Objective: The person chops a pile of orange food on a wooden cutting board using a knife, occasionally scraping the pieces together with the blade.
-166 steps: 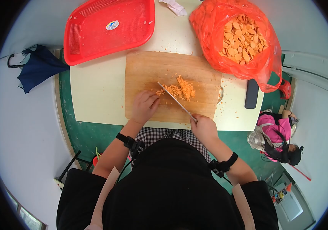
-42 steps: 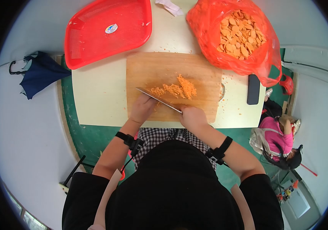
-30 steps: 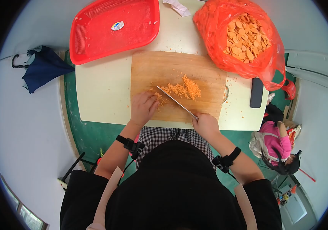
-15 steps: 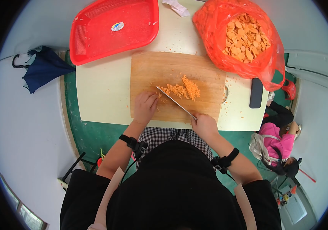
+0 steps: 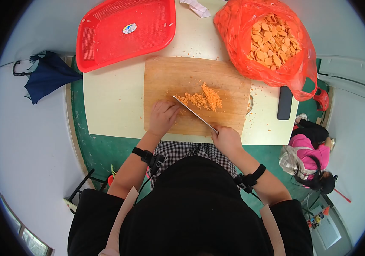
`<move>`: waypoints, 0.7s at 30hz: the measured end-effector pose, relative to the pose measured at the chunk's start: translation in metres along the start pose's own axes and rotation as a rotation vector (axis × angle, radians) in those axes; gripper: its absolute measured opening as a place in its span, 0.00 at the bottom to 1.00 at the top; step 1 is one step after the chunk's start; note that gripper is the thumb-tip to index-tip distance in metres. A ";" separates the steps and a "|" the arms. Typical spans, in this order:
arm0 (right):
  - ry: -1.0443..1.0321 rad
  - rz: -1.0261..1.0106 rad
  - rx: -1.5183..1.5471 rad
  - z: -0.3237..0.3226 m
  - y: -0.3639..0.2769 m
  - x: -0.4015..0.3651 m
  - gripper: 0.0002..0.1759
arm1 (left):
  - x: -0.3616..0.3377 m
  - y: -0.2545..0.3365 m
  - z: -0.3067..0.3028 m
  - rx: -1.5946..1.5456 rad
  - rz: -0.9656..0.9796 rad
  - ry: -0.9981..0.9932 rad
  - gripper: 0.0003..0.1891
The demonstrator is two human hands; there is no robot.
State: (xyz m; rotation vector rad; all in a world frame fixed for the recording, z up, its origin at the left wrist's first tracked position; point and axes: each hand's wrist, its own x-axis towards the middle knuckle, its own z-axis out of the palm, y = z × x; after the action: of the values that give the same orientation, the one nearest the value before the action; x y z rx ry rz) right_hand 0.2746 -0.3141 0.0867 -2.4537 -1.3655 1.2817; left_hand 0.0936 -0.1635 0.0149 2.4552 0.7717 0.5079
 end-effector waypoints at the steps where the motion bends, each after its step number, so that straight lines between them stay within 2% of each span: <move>1: 0.000 0.003 -0.001 0.000 0.000 0.000 0.11 | 0.000 0.000 -0.003 0.000 0.000 0.000 0.08; 7: -0.010 0.014 -0.005 -0.001 -0.001 0.000 0.11 | -0.007 0.003 -0.022 0.031 0.065 0.035 0.09; 9: -0.010 0.020 -0.006 -0.002 -0.002 0.000 0.11 | -0.008 0.011 -0.029 0.037 -0.145 0.057 0.12; 13: -0.009 0.018 -0.005 -0.001 -0.003 -0.001 0.11 | -0.002 0.013 -0.023 0.028 -0.212 0.077 0.13; 15: -0.005 0.014 -0.007 0.000 -0.002 -0.001 0.11 | -0.002 0.011 -0.017 0.026 -0.251 -0.004 0.16; 21: 0.005 0.015 -0.011 -0.001 -0.005 -0.003 0.11 | -0.015 -0.005 0.000 -0.046 -0.088 -0.085 0.21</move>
State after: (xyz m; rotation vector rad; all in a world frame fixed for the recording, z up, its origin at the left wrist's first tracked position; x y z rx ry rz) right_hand 0.2713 -0.3126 0.0912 -2.4771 -1.3590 1.2736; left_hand 0.0799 -0.1692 0.0093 2.3725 0.8202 0.3821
